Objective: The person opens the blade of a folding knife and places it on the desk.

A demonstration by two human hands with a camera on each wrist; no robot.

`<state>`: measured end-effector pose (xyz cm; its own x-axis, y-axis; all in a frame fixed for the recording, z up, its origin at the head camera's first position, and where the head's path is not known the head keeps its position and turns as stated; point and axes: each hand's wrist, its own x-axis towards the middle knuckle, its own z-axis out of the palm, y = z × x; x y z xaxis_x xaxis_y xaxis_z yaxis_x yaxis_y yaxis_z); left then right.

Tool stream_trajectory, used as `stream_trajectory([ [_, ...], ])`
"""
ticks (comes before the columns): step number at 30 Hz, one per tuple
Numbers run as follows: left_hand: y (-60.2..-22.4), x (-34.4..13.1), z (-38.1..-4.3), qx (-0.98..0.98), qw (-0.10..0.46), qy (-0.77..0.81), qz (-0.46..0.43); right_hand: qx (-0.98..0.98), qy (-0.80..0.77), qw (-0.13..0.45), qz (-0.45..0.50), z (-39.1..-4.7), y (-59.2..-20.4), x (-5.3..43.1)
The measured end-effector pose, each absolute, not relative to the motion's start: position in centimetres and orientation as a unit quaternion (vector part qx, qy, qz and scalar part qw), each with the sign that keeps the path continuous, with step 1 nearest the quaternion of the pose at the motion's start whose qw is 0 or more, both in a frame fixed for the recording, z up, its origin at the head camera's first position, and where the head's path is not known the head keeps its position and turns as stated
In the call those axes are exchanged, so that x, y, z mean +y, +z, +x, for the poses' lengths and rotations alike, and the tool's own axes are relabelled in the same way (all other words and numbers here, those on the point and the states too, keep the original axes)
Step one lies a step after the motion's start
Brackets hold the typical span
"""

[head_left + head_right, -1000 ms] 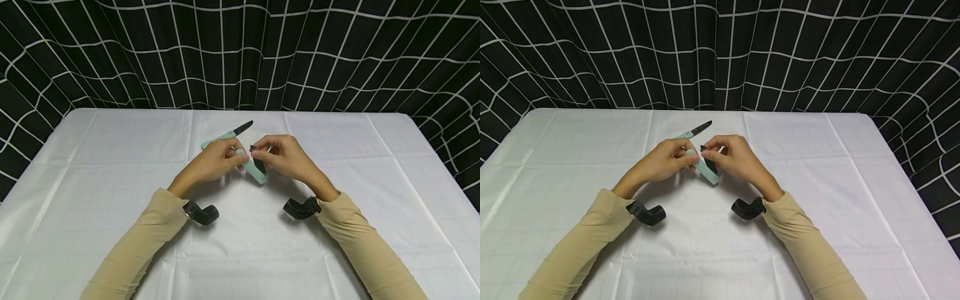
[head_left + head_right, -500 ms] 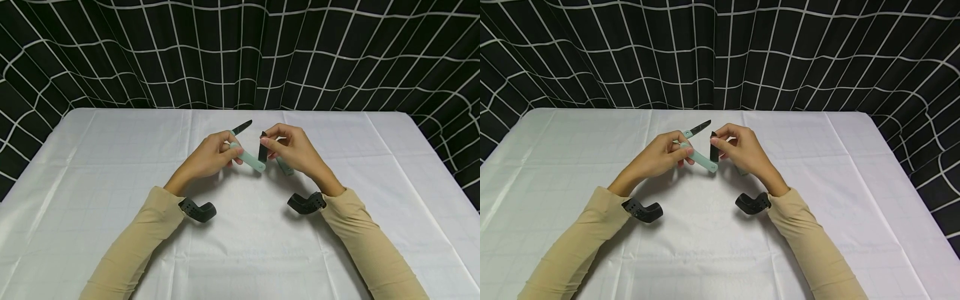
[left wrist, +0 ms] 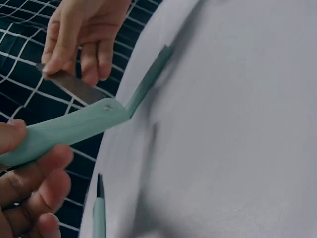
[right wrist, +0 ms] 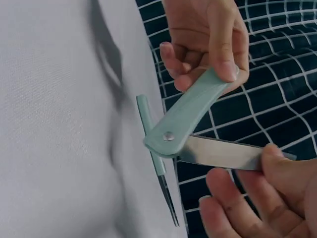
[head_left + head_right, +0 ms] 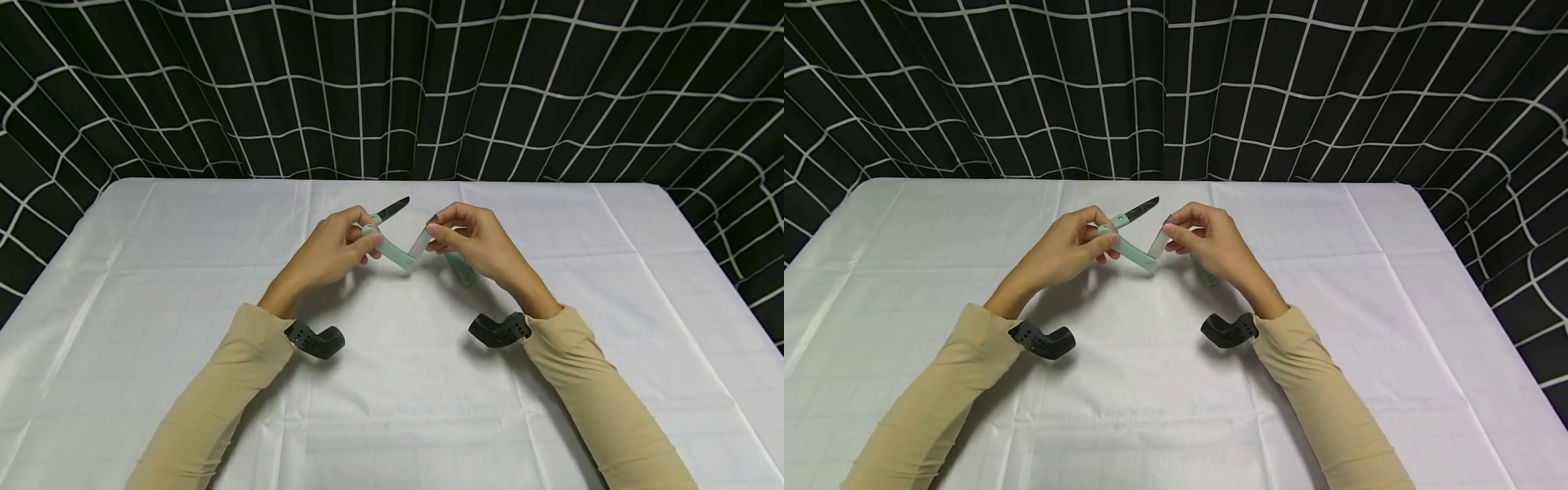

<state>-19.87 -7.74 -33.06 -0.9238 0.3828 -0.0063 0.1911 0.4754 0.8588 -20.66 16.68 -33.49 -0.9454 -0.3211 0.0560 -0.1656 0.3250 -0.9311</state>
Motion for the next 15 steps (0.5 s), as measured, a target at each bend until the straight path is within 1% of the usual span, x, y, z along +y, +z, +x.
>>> stream_trajectory([
  [4,-32.94,-8.13,-19.97,0.866,0.099,0.461,0.169,0.838,-0.515,0.072,-0.167,-20.55,-33.22,16.69],
  [12,-32.77,-8.35,-19.93,0.878,0.103,0.424,0.198,0.859,-0.476,0.041,-0.182,-19.9,-32.71,16.39],
  [15,-32.74,-8.35,-19.8,0.88,0.113,0.415,0.2,0.863,-0.468,0.037,-0.185,-19.8,-32.64,16.38],
])
